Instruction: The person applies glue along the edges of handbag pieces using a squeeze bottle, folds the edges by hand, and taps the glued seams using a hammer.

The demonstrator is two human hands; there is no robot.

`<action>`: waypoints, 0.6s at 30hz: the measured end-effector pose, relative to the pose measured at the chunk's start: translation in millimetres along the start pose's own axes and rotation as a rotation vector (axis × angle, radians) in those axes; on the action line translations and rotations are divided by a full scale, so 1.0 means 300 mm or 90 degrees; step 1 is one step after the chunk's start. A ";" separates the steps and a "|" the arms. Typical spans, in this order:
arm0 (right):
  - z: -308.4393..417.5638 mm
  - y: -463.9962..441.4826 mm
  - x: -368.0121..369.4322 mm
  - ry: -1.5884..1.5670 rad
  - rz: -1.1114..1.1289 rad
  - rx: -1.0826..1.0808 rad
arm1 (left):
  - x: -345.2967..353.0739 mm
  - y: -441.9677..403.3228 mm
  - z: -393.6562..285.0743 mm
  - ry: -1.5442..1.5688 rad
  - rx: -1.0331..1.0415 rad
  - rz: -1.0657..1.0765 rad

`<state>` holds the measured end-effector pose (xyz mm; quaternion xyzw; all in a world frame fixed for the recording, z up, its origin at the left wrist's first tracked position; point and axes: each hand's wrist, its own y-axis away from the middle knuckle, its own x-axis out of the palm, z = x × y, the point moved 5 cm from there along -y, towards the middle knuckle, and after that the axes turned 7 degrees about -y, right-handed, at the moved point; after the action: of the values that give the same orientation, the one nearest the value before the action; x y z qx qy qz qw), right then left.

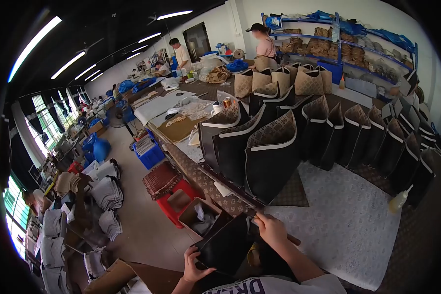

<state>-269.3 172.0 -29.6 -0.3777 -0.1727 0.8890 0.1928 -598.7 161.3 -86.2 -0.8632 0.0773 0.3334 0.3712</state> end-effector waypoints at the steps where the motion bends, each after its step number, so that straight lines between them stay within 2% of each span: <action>1: -0.016 0.015 0.010 0.001 -0.007 0.027 | 0.009 0.015 -0.001 0.021 -0.025 0.002; 2: -0.025 0.022 0.012 -0.024 -0.028 0.040 | 0.001 0.031 -0.001 0.007 -0.021 0.016; 4: -0.021 0.034 0.010 -0.064 -0.058 0.037 | -0.027 0.032 0.004 0.062 -0.103 0.042; 9: 0.012 0.043 0.036 -0.112 -0.027 0.047 | -0.033 0.030 0.020 0.011 -0.185 -0.095; 12: 0.021 0.051 0.046 -0.093 -0.017 0.068 | -0.053 -0.013 -0.021 0.025 -0.240 -0.087; 15: 0.019 0.053 0.045 -0.116 -0.031 0.065 | -0.073 -0.046 -0.022 -0.088 -0.189 -0.023; 18: 0.006 0.050 0.051 -0.099 -0.010 0.067 | -0.077 -0.066 0.011 -0.069 -0.176 0.019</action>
<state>-283.7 165.9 -44.5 -0.2955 -0.1430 0.9220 0.2053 -610.5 175.0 -61.7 -0.8854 0.0232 0.3925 0.2478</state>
